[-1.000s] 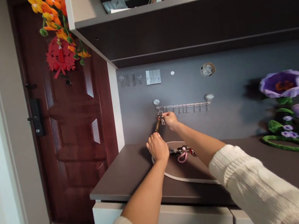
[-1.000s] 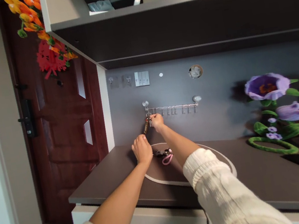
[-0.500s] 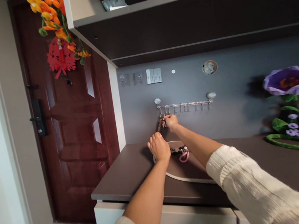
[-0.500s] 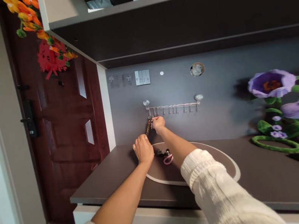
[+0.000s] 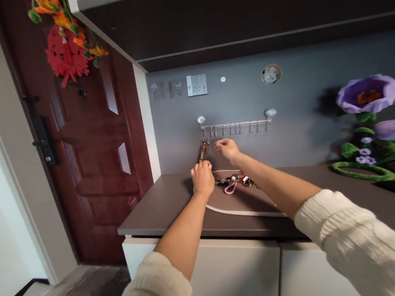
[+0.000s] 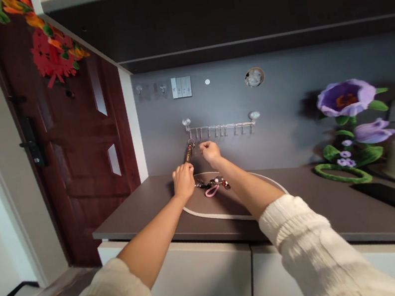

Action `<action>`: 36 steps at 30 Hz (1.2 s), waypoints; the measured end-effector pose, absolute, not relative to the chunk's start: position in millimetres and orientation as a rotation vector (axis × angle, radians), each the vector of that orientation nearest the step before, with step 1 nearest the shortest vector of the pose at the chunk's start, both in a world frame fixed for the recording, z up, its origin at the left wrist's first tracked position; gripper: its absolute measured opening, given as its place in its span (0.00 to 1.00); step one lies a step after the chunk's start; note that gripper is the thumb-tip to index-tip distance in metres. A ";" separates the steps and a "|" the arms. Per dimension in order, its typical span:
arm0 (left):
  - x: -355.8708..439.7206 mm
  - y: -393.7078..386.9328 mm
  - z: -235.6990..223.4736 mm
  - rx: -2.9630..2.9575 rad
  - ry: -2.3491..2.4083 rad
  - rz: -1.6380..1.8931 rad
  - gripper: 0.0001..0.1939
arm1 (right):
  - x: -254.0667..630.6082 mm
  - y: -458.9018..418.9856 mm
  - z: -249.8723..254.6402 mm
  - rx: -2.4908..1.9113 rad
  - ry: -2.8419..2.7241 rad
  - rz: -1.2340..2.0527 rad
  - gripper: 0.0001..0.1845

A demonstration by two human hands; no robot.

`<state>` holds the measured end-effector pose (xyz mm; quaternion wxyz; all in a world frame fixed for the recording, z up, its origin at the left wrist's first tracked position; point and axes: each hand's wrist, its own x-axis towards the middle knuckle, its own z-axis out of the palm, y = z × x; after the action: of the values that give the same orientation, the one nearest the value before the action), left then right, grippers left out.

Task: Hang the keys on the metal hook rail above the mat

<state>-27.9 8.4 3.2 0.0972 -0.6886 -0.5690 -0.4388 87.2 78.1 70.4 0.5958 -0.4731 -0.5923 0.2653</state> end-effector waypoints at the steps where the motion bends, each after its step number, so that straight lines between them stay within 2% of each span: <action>1: -28.3 8.3 2.6 -2.069 -1.662 -1.278 0.10 | 90.7 69.6 68.1 -1.080 -1.401 0.631 0.06; 8: -30.3 11.2 -3.7 -2.268 -1.519 -1.098 0.08 | 118.5 28.3 33.6 -1.102 -1.623 0.511 0.05; 21: -32.5 23.9 -13.1 -2.345 -1.512 -0.815 0.14 | 131.4 7.2 1.9 -1.364 -2.085 -0.042 0.10; 36: -31.7 25.7 -10.0 -2.305 -1.515 -0.740 0.08 | 128.1 10.3 0.5 -1.359 -2.156 -0.088 0.11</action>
<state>-31.7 25.7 -10.0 0.1423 -0.7989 -0.5250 -0.2566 128.1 10.3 0.5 0.2914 -0.5098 -0.8087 -0.0331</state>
